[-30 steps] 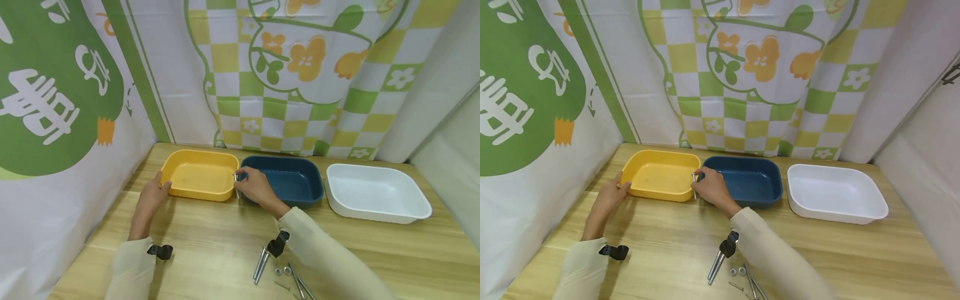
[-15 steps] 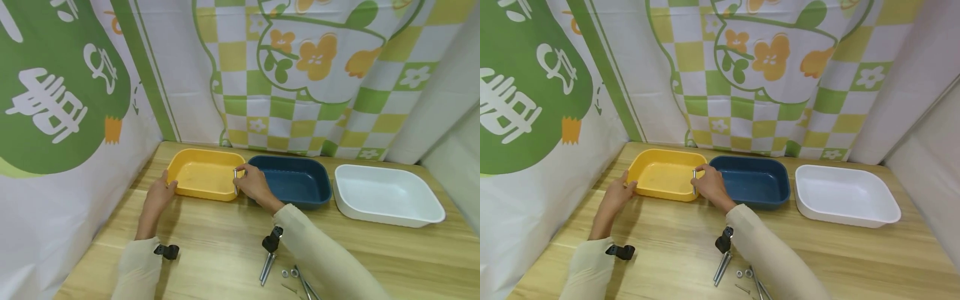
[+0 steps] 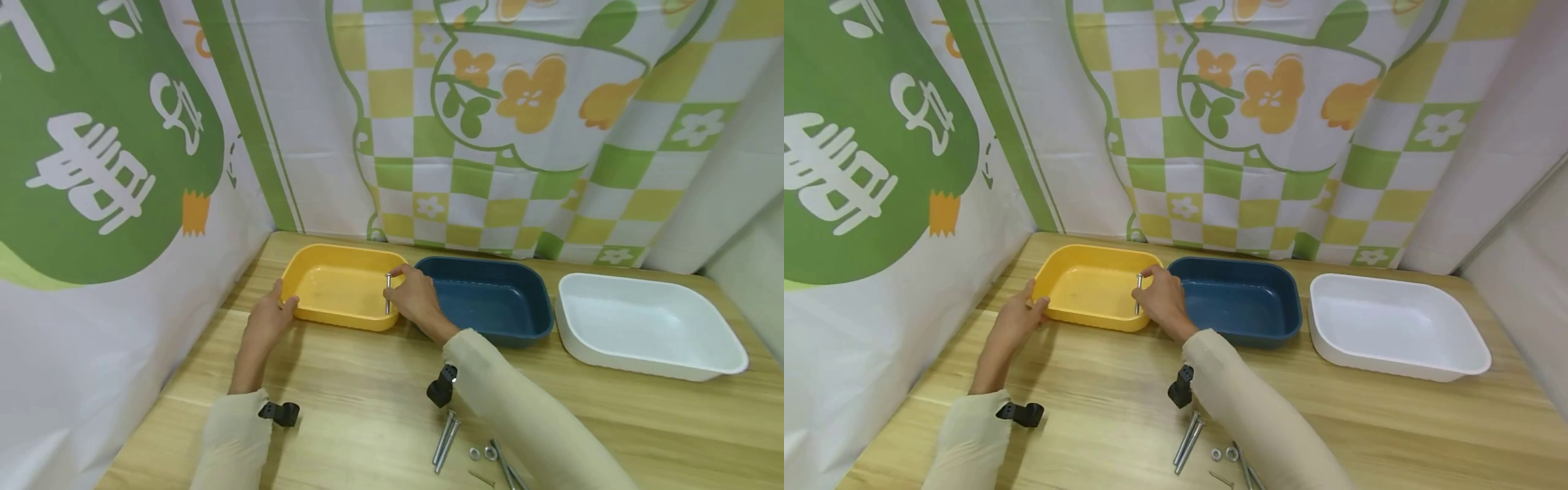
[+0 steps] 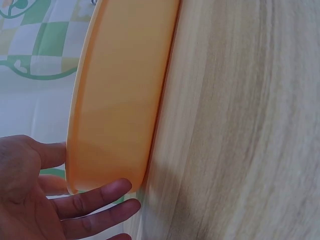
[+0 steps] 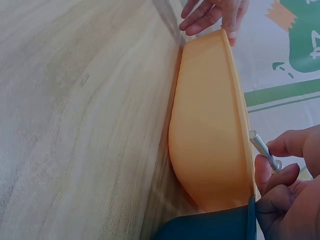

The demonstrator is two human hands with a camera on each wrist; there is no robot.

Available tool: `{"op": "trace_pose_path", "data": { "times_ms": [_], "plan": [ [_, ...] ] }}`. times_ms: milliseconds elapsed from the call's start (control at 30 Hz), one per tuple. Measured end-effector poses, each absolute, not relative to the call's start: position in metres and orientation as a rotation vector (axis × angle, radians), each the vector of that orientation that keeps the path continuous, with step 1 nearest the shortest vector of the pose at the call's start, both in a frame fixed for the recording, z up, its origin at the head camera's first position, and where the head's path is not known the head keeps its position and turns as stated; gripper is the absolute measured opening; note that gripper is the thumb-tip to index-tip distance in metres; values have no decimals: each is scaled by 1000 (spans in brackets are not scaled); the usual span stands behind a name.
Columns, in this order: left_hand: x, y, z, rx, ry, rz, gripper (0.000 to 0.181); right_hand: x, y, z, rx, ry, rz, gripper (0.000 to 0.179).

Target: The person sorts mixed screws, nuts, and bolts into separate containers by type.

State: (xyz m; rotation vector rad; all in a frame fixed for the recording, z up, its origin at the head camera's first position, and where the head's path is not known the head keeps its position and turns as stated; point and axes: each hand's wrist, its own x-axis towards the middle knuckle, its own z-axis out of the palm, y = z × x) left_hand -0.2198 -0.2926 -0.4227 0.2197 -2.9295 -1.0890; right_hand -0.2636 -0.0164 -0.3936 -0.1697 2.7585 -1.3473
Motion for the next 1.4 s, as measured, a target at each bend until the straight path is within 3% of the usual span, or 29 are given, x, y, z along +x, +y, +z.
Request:
{"op": "trace_pose_path", "data": {
  "times_ms": [967,1400],
  "plan": [
    [-220,-290,-420,231,-2912,-1107,67,-256,-10,-393,-246,2761,-1405,32],
    [-220,-290,-417,286,-2968,-1076,68,-233,16,-379,-365,2659,-1490,35]
  ]
}}
